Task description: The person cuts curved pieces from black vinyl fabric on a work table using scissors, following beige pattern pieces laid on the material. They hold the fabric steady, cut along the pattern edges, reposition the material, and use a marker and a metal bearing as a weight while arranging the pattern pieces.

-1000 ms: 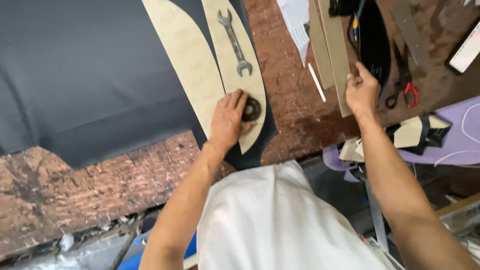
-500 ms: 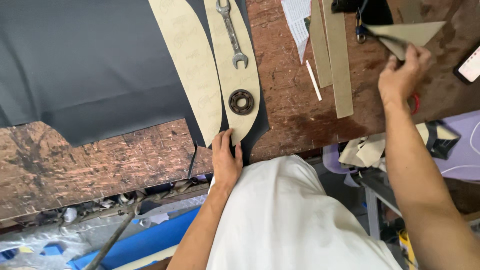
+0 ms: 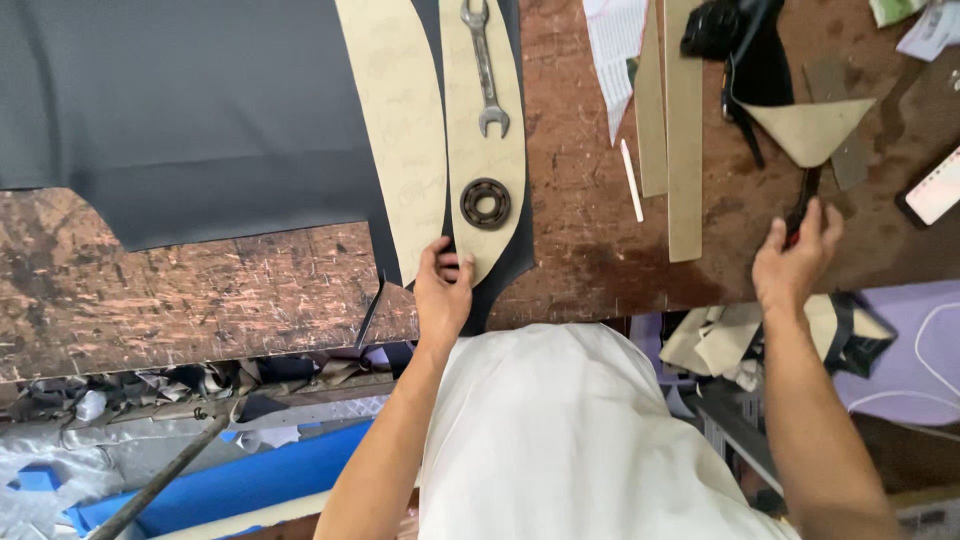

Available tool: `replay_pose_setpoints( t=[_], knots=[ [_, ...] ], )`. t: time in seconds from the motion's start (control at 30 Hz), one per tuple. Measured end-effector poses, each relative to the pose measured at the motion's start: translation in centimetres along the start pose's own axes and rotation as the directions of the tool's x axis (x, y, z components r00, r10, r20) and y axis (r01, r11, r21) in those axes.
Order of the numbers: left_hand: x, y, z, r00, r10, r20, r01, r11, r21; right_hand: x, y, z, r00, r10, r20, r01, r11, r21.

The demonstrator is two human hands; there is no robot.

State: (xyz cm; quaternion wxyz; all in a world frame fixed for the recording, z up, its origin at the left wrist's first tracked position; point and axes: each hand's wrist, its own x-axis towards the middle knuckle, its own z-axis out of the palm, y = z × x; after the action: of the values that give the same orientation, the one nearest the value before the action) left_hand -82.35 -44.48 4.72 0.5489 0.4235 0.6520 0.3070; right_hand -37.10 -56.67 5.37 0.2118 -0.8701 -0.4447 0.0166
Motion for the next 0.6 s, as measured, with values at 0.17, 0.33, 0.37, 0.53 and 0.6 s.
replay_pose_setpoints(
  t=[0.17,0.33,0.37,0.53,0.6],
  knots=[
    [0.2,-0.1,0.8,0.97,-0.171,0.172,0.212,0.942,-0.262,-2.0,0.4,-0.4,0.998,0.05,-0.028,-0.047,0.995,0.089],
    [-1.5,0.8,1.7,0.886,-0.402,0.231,0.453,0.857,-0.246,-2.1,0.9,0.0,0.997,-0.01,-0.073,0.011,1.0,0.012],
    [-1.8,0.9,1.7,0.883,-0.403,0.24,0.459,0.846,-0.272,-2.1,1.2,-0.1,0.997,0.042,-0.065,-0.039,0.998,0.056],
    [-1.5,1.0,1.3,0.882,-0.414,0.226,0.467,0.836,-0.289,-2.8,1.8,0.0,0.992,0.123,-0.03,-0.115,0.973,0.2],
    [-1.1,0.8,1.1,0.887,-0.411,0.21,0.457,0.849,-0.266,-3.0,1.9,0.1,0.999,0.052,-0.017,-0.049,0.99,0.134]
  ],
)
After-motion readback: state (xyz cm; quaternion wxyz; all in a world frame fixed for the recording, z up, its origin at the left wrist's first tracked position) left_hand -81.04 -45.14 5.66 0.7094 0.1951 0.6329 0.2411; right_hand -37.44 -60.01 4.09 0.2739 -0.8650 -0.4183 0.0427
